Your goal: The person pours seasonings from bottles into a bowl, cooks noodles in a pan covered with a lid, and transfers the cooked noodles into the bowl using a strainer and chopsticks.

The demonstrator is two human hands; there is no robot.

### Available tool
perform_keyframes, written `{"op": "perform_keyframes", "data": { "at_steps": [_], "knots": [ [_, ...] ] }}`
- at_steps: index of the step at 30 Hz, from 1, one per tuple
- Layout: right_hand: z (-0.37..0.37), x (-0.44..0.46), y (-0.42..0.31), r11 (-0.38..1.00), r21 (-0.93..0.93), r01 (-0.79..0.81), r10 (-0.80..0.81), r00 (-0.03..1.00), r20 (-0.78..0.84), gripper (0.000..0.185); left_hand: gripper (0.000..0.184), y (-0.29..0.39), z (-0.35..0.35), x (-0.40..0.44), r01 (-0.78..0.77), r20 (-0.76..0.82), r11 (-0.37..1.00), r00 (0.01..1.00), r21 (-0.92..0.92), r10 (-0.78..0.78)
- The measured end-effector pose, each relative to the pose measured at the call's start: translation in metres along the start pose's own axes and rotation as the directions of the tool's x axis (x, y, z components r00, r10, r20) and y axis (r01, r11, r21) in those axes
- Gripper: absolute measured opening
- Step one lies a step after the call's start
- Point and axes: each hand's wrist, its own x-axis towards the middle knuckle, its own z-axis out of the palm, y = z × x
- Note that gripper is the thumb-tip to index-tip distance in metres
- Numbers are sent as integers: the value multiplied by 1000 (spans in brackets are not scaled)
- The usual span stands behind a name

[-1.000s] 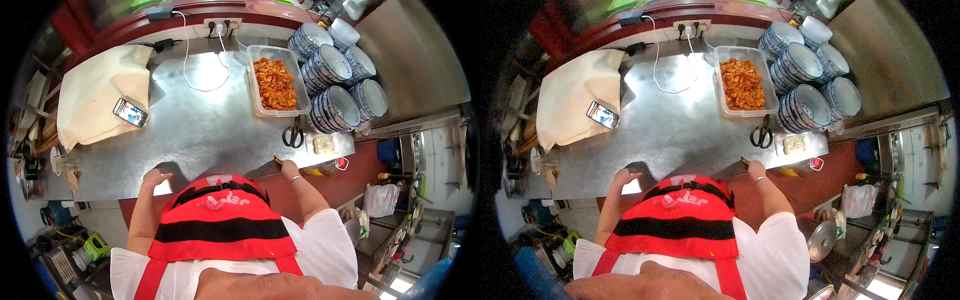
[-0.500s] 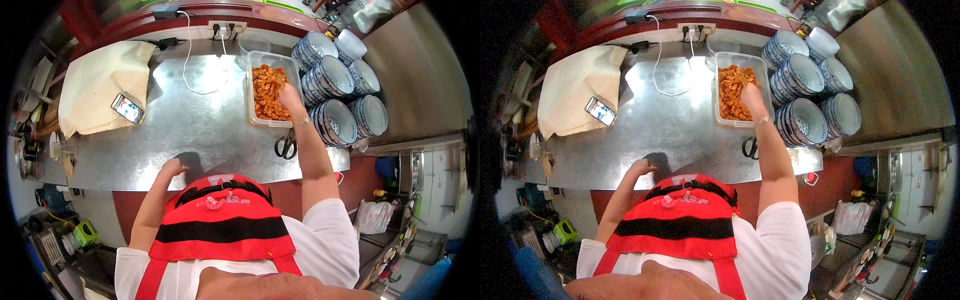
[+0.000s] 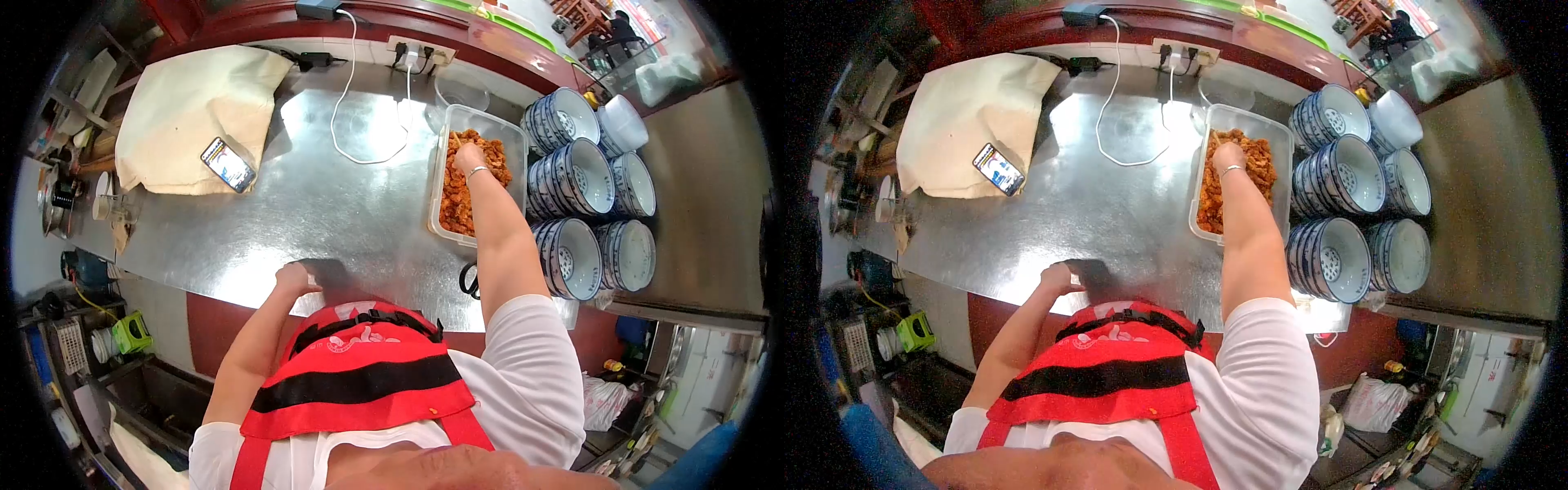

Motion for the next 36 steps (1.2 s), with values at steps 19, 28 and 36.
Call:
{"op": "perform_keyframes", "data": {
  "at_steps": [19,28,36],
  "knots": [
    [-35,-9,66,887,458,-66,55,998,36,20,60,3,-5,3,16,22,1000,1000,6,-16],
    [-7,14,107,995,-81,-61,77,975,210,21,60,-1,5,7,40,5,999,999,25,-40],
    [-1,-6,105,817,-567,105,16,979,204,29,62,-1,3,3,25,-22,1000,999,4,-25]
  ]
}}
